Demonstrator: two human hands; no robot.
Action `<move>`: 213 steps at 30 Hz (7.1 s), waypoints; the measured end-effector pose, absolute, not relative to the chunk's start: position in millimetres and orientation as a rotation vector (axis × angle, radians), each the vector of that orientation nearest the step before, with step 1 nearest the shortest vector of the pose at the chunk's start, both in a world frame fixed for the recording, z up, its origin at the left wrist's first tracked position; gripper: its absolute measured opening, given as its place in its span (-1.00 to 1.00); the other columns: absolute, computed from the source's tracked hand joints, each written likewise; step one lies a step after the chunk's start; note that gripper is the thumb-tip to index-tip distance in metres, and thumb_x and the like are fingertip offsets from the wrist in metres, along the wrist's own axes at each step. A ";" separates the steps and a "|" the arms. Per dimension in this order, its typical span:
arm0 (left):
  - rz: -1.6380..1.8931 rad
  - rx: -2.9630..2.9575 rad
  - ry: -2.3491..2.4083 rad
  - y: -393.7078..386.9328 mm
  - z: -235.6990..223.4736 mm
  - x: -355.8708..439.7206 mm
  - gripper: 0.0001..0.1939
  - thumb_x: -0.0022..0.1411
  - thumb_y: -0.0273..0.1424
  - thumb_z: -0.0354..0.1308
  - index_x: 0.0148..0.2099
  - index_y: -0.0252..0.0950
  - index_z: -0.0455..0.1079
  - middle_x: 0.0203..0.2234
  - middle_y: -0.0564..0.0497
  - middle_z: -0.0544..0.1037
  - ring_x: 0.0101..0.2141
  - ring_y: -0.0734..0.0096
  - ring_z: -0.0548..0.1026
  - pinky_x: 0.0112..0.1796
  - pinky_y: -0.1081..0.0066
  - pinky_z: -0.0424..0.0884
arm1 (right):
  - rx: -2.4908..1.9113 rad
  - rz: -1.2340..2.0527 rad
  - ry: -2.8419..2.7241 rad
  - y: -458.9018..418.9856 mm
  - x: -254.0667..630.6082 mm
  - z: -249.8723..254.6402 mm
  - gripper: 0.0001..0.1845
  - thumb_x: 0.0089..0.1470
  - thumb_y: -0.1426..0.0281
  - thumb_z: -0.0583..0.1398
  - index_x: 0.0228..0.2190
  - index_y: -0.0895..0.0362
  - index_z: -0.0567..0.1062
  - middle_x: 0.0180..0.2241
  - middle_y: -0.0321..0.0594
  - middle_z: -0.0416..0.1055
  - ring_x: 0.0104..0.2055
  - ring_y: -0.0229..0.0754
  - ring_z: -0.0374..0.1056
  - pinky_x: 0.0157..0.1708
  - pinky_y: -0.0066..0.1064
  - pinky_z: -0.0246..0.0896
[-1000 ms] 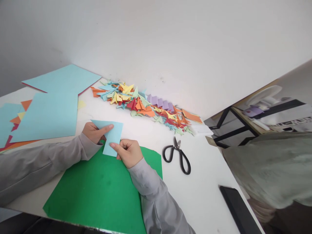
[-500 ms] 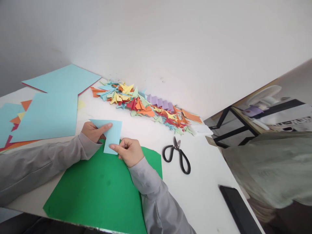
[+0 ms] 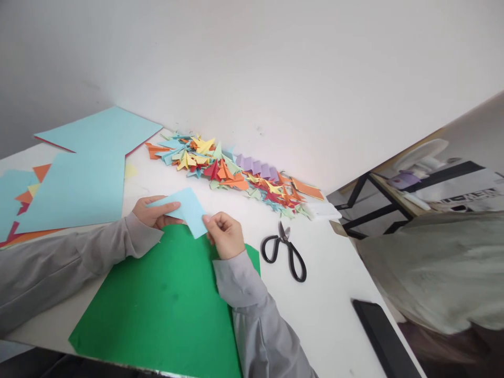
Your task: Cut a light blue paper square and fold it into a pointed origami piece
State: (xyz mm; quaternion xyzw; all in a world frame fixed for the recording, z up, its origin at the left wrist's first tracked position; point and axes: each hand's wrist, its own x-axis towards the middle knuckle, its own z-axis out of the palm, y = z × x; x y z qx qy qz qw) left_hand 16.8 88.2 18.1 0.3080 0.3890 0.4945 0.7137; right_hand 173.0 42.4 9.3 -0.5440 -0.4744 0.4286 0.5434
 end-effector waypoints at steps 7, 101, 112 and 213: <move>0.741 0.752 0.575 84.5 24.2 13.2 -0.72 -0.33 -0.42 0.32 -0.46 -0.43 0.45 -0.53 -0.10 0.54 -0.44 0.27 0.50 -0.40 0.29 0.44 | -1.101 1.134 -0.581 53.8 197.3 15.1 -0.63 -0.43 0.30 0.34 -0.75 0.13 0.22 -0.78 -0.50 0.18 -0.73 -0.40 0.13 -0.76 -0.55 0.04; 0.794 1.528 0.896 89.3 7.3 11.2 -0.77 -0.19 -0.32 0.21 -0.52 -0.42 0.49 -0.71 -0.02 0.48 -0.66 0.55 0.31 -0.64 0.52 0.18 | -1.308 1.342 -1.178 42.2 179.4 11.3 -0.93 -0.43 0.46 0.25 -0.78 0.17 0.44 -0.79 -0.39 0.25 -0.72 -0.40 0.03 -0.68 -0.50 -0.15; 0.787 1.309 0.931 93.1 11.3 9.4 -0.79 -0.31 -0.34 0.28 -0.59 -0.41 0.47 -0.76 0.02 0.43 -0.70 0.56 0.28 -0.67 0.52 0.16 | -1.184 1.519 -1.154 43.3 197.6 18.0 -0.92 -0.46 0.53 0.18 -0.83 0.16 0.42 -0.81 -0.35 0.29 -0.75 -0.35 0.14 -0.71 -0.50 -0.03; 0.742 1.118 0.775 90.8 11.1 14.2 -0.76 -0.23 -0.35 0.29 -0.52 -0.45 0.43 -0.66 -0.06 0.51 -0.58 0.36 0.49 -0.58 0.42 0.45 | -1.315 1.286 -1.247 39.8 174.9 11.4 -0.75 -0.40 0.31 0.34 -0.64 0.22 0.46 -0.72 -0.31 0.37 -0.72 -0.36 0.21 -0.72 -0.51 0.14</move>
